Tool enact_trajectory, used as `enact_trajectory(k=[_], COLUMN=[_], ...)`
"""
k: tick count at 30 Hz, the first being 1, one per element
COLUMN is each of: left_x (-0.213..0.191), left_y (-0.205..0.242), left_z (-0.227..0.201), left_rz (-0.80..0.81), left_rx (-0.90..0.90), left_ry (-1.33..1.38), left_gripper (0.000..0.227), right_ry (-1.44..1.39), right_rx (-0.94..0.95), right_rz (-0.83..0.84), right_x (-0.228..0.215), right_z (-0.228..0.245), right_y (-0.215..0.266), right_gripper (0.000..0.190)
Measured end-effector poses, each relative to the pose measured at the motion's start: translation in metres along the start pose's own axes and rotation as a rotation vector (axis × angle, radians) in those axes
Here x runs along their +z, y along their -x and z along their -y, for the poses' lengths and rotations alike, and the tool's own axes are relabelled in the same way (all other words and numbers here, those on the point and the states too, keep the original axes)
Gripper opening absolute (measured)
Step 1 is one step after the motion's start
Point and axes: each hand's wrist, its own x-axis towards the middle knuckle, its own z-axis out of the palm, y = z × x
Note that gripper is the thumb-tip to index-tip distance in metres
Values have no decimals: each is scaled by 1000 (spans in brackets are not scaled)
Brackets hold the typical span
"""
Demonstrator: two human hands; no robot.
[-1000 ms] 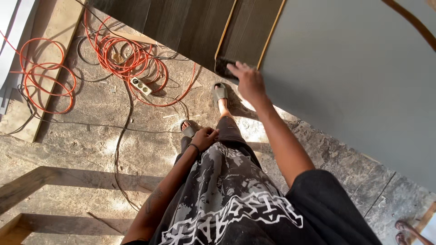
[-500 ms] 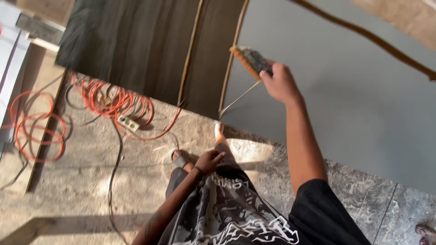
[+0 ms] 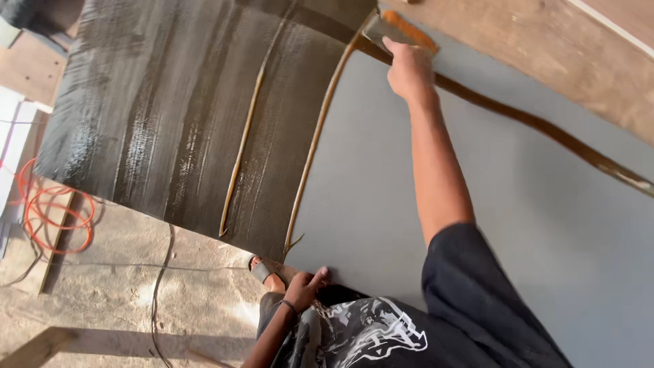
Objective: The person applies a brown adhesive to a large grey board. They pour the liquid from a bottle onto the surface and use a hand spreader to distribute it across the board.
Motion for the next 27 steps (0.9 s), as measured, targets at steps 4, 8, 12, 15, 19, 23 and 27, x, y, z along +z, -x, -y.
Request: enact_trajectory(k=[4, 8, 12, 15, 19, 23, 27], left_x=[0, -11, -7, -1, 13, 12, 25], left_y=[10, 24, 16, 2, -13, -31, -45], left_z=[-19, -40, -26, -14, 6, 13, 18], left_rz=[-12, -3, -32, -18, -53, -41, -112], left_rx=[16, -18, 21, 59, 116, 285, 240], left_ry=[113, 146, 103, 134, 55, 3, -162], left_gripper=[66, 66, 60, 62, 65, 68, 80], right_ry=[-205, -69, -63, -34, 36, 2, 63], right_rx=[-73, -74, -181, -307, -509, -621, -646], right_rz=[-102, -192, -229, -307, -180, -106, -87], right_x=[-72, 44, 58, 59, 65, 79, 106], right_z=[76, 77, 114, 151, 218, 279, 316], right_y=[-18, -150, -135, -97, 18, 124, 224], right_gripper=[81, 22, 22, 30, 45, 41, 49])
